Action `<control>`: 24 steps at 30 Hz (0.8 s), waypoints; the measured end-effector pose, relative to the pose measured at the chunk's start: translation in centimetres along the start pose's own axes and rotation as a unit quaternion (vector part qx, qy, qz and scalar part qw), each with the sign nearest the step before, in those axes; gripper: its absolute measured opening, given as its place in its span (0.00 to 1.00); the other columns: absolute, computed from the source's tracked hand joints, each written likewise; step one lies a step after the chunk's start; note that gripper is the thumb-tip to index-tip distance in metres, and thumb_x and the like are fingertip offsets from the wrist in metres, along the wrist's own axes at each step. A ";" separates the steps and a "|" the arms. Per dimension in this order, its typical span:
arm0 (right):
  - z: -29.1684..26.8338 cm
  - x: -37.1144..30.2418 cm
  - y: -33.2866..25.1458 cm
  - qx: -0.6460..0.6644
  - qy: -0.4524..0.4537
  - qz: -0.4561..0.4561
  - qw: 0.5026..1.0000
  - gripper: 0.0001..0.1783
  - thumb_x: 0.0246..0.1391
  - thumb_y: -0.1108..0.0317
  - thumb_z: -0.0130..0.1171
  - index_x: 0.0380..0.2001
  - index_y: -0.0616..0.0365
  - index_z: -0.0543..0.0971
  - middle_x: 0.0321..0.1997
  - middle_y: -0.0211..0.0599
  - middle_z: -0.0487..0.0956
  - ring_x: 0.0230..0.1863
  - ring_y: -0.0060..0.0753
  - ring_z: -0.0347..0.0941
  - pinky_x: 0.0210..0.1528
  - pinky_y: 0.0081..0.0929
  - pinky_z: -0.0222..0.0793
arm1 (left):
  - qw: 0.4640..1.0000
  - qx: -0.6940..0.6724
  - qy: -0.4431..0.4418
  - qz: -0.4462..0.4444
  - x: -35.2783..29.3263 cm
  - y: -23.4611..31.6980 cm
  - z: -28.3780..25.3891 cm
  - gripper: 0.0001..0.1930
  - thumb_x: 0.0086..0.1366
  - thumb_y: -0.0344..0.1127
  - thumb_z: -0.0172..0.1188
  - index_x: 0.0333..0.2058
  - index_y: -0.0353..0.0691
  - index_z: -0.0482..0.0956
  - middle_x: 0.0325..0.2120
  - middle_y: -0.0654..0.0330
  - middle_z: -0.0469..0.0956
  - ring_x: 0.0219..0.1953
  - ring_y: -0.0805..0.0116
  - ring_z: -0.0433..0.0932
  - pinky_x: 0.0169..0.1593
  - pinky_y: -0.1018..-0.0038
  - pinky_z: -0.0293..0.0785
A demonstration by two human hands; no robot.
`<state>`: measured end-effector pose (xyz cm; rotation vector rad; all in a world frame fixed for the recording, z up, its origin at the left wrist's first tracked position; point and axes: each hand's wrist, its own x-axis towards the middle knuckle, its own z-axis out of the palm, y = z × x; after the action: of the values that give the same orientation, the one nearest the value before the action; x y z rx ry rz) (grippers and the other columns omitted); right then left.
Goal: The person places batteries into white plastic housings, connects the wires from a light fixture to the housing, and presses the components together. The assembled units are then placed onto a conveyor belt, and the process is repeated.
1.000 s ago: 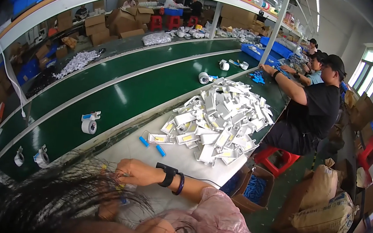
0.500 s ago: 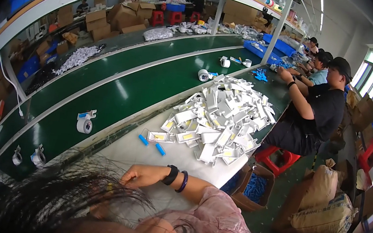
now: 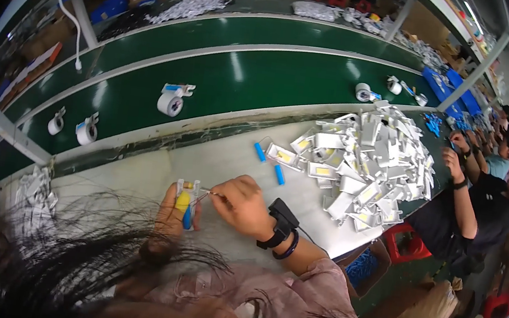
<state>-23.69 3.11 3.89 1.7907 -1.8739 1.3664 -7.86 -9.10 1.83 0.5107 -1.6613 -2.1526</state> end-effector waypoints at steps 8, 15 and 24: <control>0.8 -0.1 -0.5 0.045 -0.041 -0.017 0.998 0.10 0.46 0.78 0.65 0.34 0.56 0.79 0.31 0.34 0.80 0.31 0.36 0.76 0.48 0.36 0.70 | 0.998 -0.025 -0.030 -0.044 -0.2 0.8 0.4 0.17 0.67 0.26 0.47 0.54 0.39 0.61 0.35 0.62 0.71 0.30 0.77 0.70 0.30 0.77 0.72; 1.1 -0.7 -1.2 0.071 -0.030 0.026 0.997 0.11 0.43 0.78 0.68 0.32 0.55 0.80 0.32 0.34 0.79 0.36 0.41 0.73 0.45 0.37 0.70 | 0.999 0.004 -0.042 -0.021 -0.9 0.5 0.4 0.16 0.67 0.26 0.47 0.52 0.38 0.63 0.34 0.63 0.72 0.30 0.79 0.70 0.31 0.79 0.71; 1.1 -0.4 -0.8 0.048 -0.021 -0.012 0.999 0.11 0.41 0.78 0.68 0.30 0.55 0.81 0.31 0.31 0.77 0.37 0.41 0.71 0.48 0.39 0.70 | 0.995 0.089 -0.044 0.034 -0.5 1.0 0.7 0.13 0.63 0.29 0.47 0.46 0.34 0.63 0.26 0.55 0.72 0.23 0.69 0.70 0.28 0.70 0.67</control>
<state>-22.47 2.74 3.41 1.8958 -1.8303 1.4445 -7.68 -8.47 2.99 0.4087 -1.9007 -2.0170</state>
